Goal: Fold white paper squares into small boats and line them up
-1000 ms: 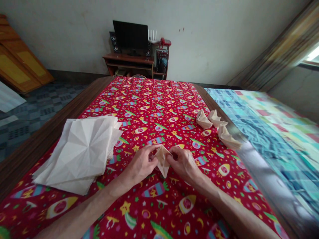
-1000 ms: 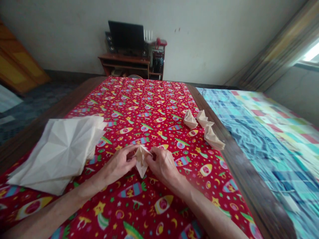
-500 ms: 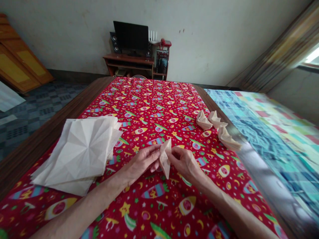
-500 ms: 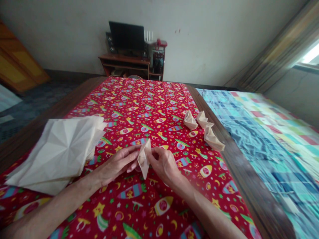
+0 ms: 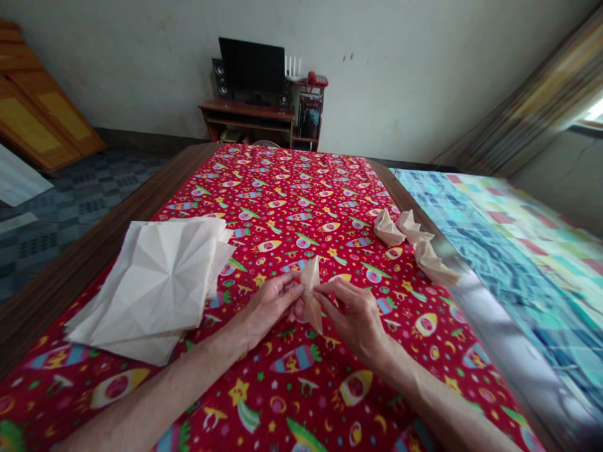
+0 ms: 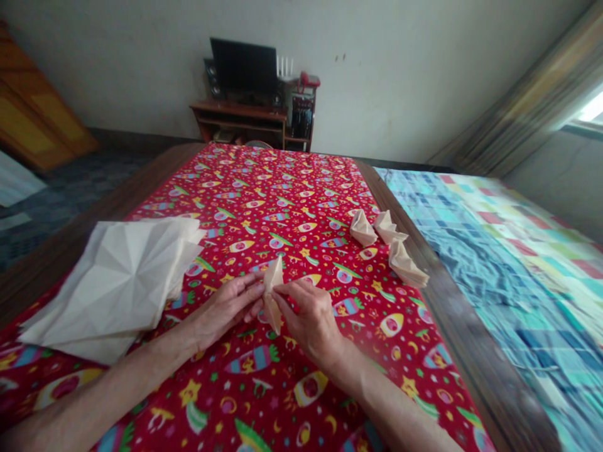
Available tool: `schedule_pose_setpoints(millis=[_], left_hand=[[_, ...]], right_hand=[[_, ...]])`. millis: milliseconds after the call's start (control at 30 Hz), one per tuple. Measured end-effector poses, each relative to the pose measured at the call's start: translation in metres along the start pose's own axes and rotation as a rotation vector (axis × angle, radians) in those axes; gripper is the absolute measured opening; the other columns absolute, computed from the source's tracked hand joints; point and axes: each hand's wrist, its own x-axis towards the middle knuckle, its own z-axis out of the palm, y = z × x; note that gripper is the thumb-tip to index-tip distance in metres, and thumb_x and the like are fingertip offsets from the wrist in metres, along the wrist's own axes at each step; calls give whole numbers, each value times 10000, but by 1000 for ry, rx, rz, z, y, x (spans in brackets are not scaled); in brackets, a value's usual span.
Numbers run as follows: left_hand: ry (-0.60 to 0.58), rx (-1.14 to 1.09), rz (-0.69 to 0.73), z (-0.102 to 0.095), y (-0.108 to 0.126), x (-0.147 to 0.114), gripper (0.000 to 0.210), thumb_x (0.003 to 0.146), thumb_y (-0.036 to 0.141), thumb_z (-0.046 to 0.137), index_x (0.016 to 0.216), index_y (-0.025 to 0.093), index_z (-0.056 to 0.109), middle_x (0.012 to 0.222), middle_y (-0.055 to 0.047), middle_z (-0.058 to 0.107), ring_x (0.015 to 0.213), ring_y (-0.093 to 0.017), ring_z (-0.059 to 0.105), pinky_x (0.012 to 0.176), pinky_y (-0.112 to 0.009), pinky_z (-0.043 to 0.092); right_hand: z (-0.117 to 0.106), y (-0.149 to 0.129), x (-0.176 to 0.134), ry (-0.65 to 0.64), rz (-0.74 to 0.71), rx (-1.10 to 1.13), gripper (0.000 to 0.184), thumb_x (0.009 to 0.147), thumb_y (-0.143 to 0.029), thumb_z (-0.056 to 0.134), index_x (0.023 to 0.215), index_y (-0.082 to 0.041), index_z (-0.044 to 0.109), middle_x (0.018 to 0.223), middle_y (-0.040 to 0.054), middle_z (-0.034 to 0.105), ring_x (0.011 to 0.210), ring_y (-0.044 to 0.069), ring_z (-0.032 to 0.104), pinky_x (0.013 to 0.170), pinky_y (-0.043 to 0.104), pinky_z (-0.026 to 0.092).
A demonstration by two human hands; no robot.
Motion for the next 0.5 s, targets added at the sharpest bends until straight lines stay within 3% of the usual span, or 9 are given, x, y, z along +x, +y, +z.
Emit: schedule_pose_setpoints(millis=[133, 367, 500], left_hand=[[-9, -4, 7, 0, 0, -1, 466, 819, 405, 636, 1168, 114, 528, 591, 43, 540, 492, -66, 480, 461, -171, 351], [-3, 109, 61, 3, 3, -1, 466, 829, 382, 588, 1189, 92, 536, 633, 13, 580, 538, -98, 547, 534, -209, 432], [100, 241, 146, -2, -1, 2, 498, 806, 342, 552, 1253, 128, 498, 856, -42, 642, 538, -94, 559, 501, -215, 453]], right_hand=[[-3, -2, 1, -9, -9, -30, 134, 885, -204, 527, 870, -200, 660, 721, 17, 664, 634, 125, 608, 594, 231, 469], [0, 5, 4, -5, 159, -33, 134, 852, -207, 553, 790, -204, 672, 685, -8, 672, 577, 110, 587, 560, 207, 451], [-26, 19, 10, 59, 163, -76, 129, 841, -233, 564, 809, -196, 683, 746, 9, 701, 640, 126, 622, 614, 224, 471]])
